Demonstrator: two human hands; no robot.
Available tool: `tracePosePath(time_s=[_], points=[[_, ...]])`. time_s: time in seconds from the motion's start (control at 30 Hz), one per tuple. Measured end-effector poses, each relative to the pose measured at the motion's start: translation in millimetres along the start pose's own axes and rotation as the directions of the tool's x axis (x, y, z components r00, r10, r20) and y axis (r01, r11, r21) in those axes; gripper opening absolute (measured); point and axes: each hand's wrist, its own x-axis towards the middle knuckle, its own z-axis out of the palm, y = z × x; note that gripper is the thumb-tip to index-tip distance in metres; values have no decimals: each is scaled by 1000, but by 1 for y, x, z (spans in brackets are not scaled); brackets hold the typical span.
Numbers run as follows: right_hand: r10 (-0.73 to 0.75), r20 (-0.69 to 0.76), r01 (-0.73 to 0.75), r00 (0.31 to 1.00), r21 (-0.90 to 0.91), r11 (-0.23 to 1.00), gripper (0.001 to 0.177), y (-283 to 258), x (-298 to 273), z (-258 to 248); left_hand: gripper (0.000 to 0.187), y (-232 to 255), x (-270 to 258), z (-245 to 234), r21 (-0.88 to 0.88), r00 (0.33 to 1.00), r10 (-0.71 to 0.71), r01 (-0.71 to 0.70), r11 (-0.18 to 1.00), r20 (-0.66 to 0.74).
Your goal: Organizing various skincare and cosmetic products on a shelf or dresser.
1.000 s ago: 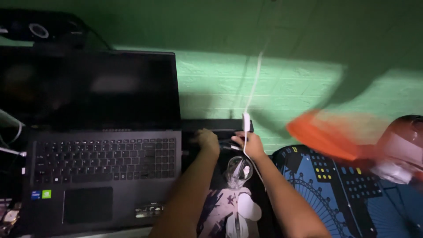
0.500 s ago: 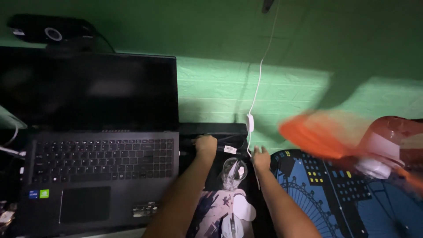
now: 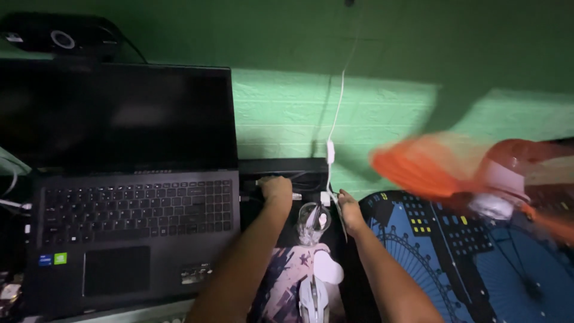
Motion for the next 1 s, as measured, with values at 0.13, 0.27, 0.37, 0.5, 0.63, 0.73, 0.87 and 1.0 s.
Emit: tracePosePath(time_s=[0.13,0.27,0.37,0.5,0.63,0.73,0.87,1.0], points=[[15,-19,-14,1000,65,998,61,-21,-31,-6,27,0,-37,-23,15,961,79,-78,997,-265],[-46,-73,45,996,-16,999,63,-74,-83,-4,32,-19,-108,-83,-146,850,180,-286,947,-495],[-19,40,21,999,-57,998,73,-120,-125,2,43,-35,-141,-96,-369,830,144,-387,845,-539],[-207,135,230,969,-190,954,92,-133,-147,17,54,-40,-201,-72,-498,828,84,-411,764,-554],[-364,184,407,913,-472,782,119,-154,-174,40,41,-40,-249,-42,-648,858,37,-414,639,-513],[-209,106,223,972,-692,686,133,-204,-197,66,36,-39,-293,-54,-686,941,25,-264,678,-337],[47,-18,-36,999,-904,426,131,-264,-198,92,31,-52,-322,-29,-584,958,50,-213,783,-282],[238,-22,-96,971,-949,301,121,-270,-170,104,29,-69,-340,-30,-628,984,18,-128,768,-178]])
